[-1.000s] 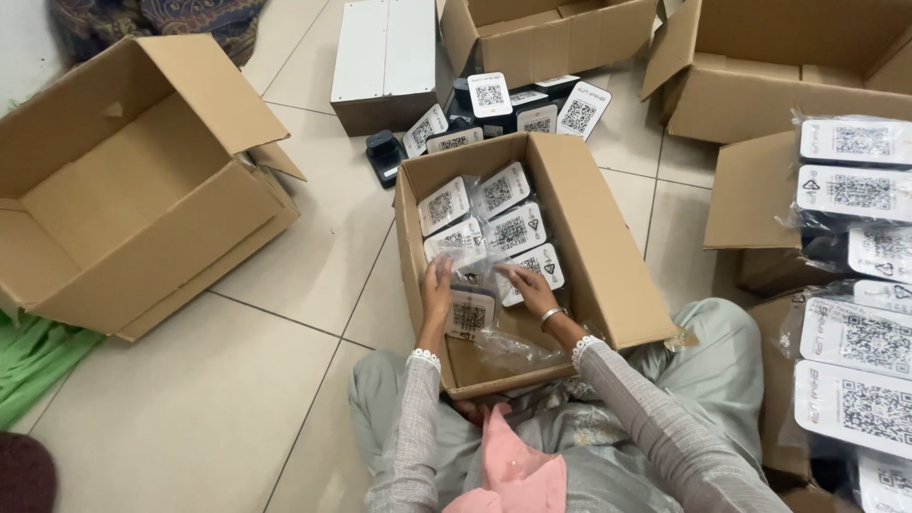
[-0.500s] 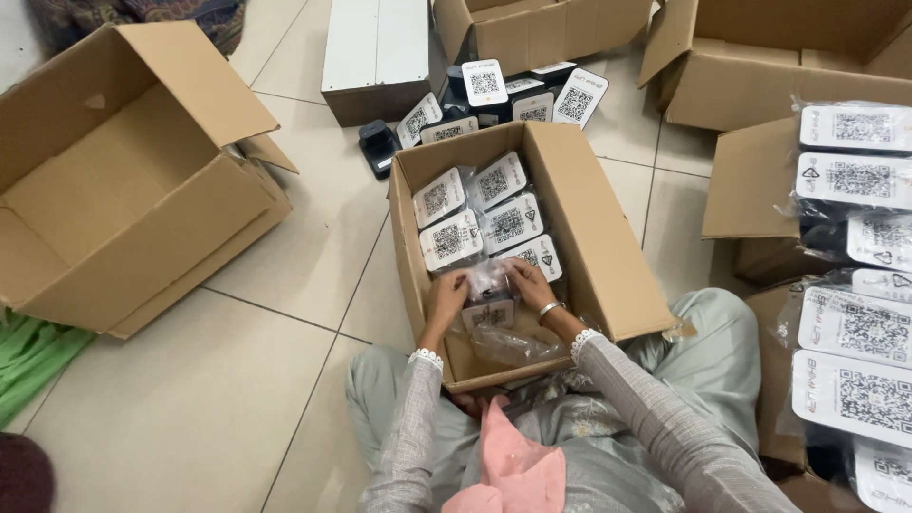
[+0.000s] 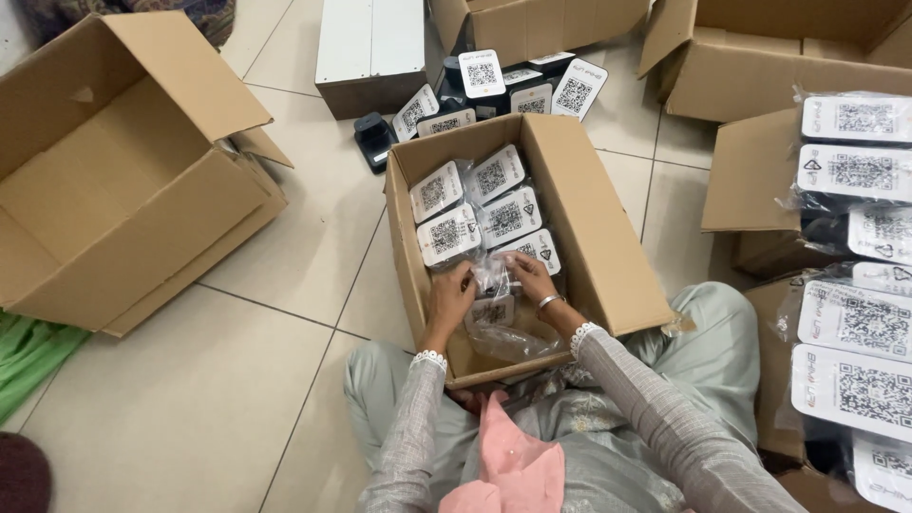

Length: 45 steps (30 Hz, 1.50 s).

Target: The person unpacks electronic payment terminals from plastic bags and organizes them into a cardboard box.

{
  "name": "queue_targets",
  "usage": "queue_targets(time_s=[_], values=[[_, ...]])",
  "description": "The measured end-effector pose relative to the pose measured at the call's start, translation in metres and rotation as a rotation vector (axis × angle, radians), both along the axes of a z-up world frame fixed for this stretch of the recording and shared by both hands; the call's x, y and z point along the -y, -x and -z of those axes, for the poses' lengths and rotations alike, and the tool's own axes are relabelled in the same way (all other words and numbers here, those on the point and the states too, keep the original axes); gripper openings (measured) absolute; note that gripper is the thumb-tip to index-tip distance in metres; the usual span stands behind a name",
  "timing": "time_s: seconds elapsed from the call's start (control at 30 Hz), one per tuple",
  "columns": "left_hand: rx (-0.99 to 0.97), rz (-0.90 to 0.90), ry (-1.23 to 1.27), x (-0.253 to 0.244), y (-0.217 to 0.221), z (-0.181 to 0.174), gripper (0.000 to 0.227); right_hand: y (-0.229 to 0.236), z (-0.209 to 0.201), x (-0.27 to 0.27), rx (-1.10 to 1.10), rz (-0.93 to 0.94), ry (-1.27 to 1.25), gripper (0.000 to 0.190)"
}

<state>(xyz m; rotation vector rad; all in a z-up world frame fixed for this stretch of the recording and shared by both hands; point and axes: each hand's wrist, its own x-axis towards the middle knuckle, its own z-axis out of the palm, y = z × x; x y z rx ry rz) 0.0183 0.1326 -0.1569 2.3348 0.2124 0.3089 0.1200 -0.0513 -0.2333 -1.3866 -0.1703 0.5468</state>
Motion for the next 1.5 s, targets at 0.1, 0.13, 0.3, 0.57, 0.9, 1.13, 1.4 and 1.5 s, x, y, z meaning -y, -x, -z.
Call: queue_targets(time_s=[0.1, 0.13, 0.3, 0.57, 0.9, 1.13, 1.4, 1.5], values=[[-0.130, 0.025, 0.087, 0.004, 0.001, -0.017, 0.017, -0.009, 0.025, 0.005, 0.075, 0.086, 0.055, 0.026], [-0.198, 0.048, 0.154, 0.005, 0.001, -0.022, 0.020, -0.015, 0.044, 0.008, 0.179, 0.134, 0.103, 0.026], [-0.090, 0.133, 0.148, 0.011, 0.003, -0.027, 0.038, -0.008, 0.016, 0.011, 0.216, 0.311, 0.396, 0.029], [-0.057, 0.153, 0.117, 0.007, 0.001, -0.008, 0.053, -0.012, 0.031, 0.001, -0.058, 0.147, 0.057, 0.024], [0.079, 0.002, -0.122, 0.001, -0.002, 0.012, 0.043, -0.003, 0.007, -0.008, -0.109, -0.214, 0.171, 0.063], [0.230, -0.007, -0.317, 0.003, -0.010, 0.039, 0.039, 0.015, -0.027, -0.010, 0.010, -0.291, 0.244, 0.077], [0.204, 0.236, -0.251, 0.020, 0.013, -0.031, 0.031, -0.011, 0.077, -0.005, 0.117, -0.277, 0.236, 0.065], [0.157, 0.243, -0.249, 0.017, 0.012, -0.022, 0.035, -0.008, 0.077, -0.004, -0.009, -0.285, 0.265, 0.072]])
